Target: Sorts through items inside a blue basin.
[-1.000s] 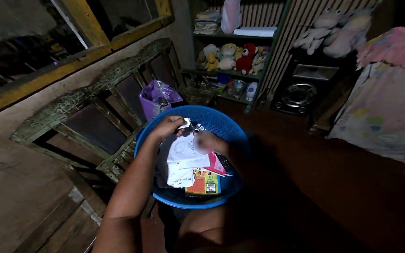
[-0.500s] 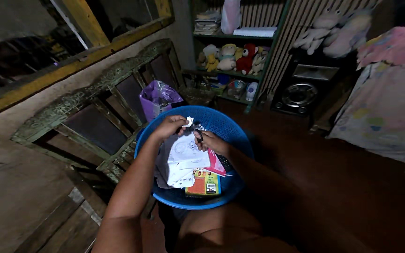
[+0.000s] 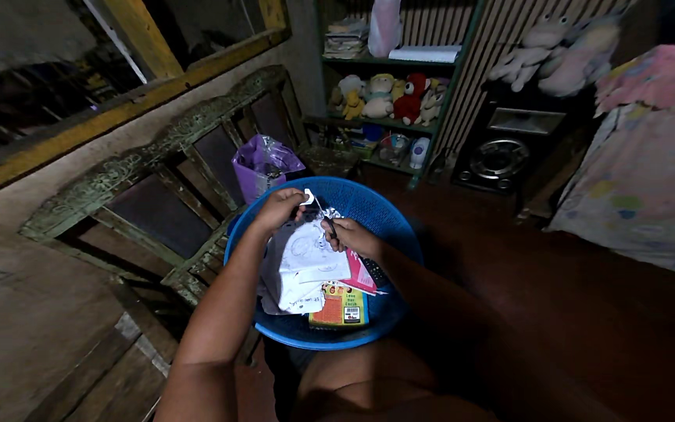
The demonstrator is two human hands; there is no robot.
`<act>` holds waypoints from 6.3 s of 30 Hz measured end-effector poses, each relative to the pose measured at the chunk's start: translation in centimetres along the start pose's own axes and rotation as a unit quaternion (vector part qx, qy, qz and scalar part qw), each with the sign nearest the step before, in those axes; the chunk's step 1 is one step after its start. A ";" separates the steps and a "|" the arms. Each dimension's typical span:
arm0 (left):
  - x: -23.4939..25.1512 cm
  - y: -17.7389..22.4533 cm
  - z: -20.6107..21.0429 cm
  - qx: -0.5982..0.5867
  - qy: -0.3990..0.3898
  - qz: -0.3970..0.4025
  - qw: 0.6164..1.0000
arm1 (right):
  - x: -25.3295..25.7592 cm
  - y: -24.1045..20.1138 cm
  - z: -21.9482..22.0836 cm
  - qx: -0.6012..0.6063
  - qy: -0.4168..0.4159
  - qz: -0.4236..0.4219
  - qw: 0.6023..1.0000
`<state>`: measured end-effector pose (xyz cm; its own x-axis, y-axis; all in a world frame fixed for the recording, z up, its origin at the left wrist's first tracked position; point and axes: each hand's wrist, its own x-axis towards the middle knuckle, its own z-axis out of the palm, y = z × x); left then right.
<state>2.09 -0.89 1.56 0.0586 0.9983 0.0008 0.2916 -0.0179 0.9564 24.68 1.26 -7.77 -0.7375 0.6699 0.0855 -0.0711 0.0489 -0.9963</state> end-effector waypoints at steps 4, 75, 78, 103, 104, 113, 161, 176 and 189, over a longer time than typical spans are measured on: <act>-0.1 0.2 0.1 0.009 0.018 0.004 1.000 | 0.1 0.2 -0.1 0.014 -0.019 0.006 1.000; -0.2 0.1 0.0 -0.003 -0.043 -0.002 0.999 | -0.1 -0.3 -0.2 -0.002 0.003 -0.010 1.000; 0.0 0.0 0.0 -0.005 0.000 0.008 1.000 | 0.0 0.1 -0.4 0.020 -0.006 -0.017 1.000; 0.1 -0.1 1.5 -0.017 0.060 0.031 0.998 | 0.0 0.2 -0.3 0.009 -0.017 0.004 1.000; -0.1 0.1 1.7 -0.013 0.059 0.035 0.998 | -0.1 0.2 -0.3 0.008 -0.015 0.004 1.000; 0.4 -0.4 1.7 0.035 0.019 0.027 0.999 | -0.3 -0.5 -0.3 0.000 0.029 -0.013 1.000; -0.1 0.0 1.2 -0.003 -0.005 0.030 1.000 | -0.2 -0.4 -0.1 0.002 0.018 -0.021 1.000; -0.9 0.5 1.9 0.001 0.053 0.032 0.998 | -0.1 0.0 0.0 -0.008 -0.004 -0.002 1.000; -0.7 0.2 1.9 0.016 0.011 0.011 1.000 | -0.2 -0.3 -0.1 -0.020 0.012 -0.014 1.000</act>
<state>3.91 -1.72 1.23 0.0440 0.9986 0.0288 0.3206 -0.0415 0.9463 24.92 1.17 -7.45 -0.7194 0.6854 0.1127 -0.0637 0.0965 -0.9933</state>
